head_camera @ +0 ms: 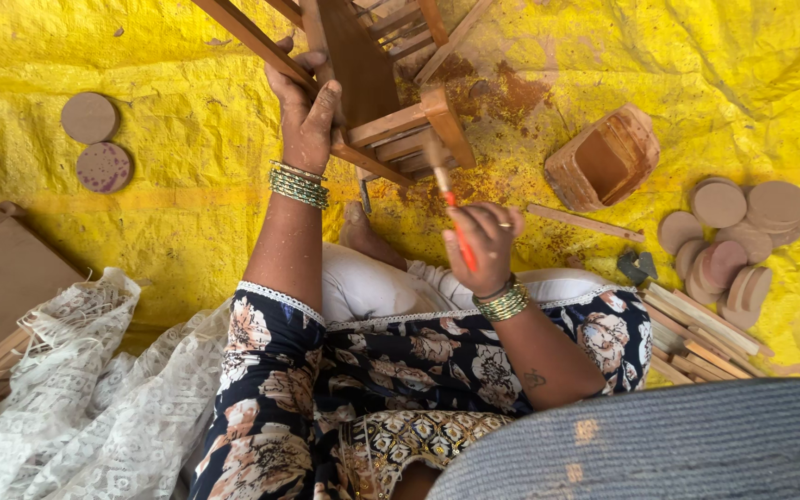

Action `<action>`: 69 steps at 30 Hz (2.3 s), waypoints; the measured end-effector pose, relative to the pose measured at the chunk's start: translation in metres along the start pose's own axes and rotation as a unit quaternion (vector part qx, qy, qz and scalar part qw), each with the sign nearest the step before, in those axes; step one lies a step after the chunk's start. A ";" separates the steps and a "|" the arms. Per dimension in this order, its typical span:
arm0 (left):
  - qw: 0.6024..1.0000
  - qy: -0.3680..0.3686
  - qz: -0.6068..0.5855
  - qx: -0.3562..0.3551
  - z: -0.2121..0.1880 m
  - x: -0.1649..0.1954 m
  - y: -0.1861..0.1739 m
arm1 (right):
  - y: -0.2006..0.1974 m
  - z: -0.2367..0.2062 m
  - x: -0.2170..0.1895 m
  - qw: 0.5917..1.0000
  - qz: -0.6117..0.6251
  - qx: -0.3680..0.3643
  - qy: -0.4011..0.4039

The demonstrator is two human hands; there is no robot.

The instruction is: The person sits on a yellow tarp on the floor and applies brown stain with a brush to small wooden chair frames, holding each chair steady with one hand while brushing the slats and legs, dipping the brush into a stain container between strokes.

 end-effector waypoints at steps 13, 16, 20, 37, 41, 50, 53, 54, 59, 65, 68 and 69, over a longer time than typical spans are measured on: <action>1.000 0.009 -0.018 -0.002 0.000 0.000 0.003 | 0.026 0.003 -0.026 0.989 0.108 -0.074 0.061; 1.000 0.018 0.020 0.000 0.000 0.001 0.003 | 0.032 0.007 -0.018 0.993 0.082 -0.076 0.047; 1.000 0.009 0.020 0.006 0.001 0.000 0.001 | 0.014 0.005 -0.008 0.994 0.040 -0.077 0.060; 0.999 0.014 0.041 0.008 0.002 0.003 0.002 | -0.031 0.003 -0.011 0.997 -0.065 0.037 -0.014; 1.000 -0.006 -0.017 -0.005 0.000 0.001 0.003 | 0.000 0.004 -0.004 0.998 -0.056 -0.011 0.021; 1.000 0.008 0.021 0.010 0.000 0.000 -0.003 | 0.036 -0.018 -0.034 0.991 0.056 -0.118 -0.024; 1.000 0.001 -0.003 0.003 0.000 -0.002 -0.001 | 0.024 -0.001 -0.018 0.997 0.014 -0.070 0.011; 1.000 0.000 -0.003 0.003 0.000 -0.002 0.000 | 0.015 0.003 -0.014 0.998 -0.004 -0.053 0.015; 1.000 0.006 0.019 -0.002 0.001 0.000 0.000 | -0.034 0.008 -0.009 0.998 -0.027 0.054 0.000; 1.000 -0.001 0.013 0.002 0.000 -0.004 -0.001 | -0.010 -0.002 -0.004 0.997 -0.033 0.061 -0.030; 1.000 -0.001 0.011 0.003 0.000 -0.003 -0.002 | 0.013 -0.003 -0.001 0.999 -0.041 0.008 -0.005; 1.000 0.001 0.011 0.003 0.001 -0.003 -0.002 | 0.020 -0.005 -0.004 1.000 -0.003 -0.029 -0.006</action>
Point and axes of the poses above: each hand's wrist, its own z-axis towards the middle knuckle, its own y-axis out of the palm, x = y × z, the point moved 7 cm from there along z, towards the middle knuckle, and after that the axes turned 11 degrees about z, right-handed, at the moved point
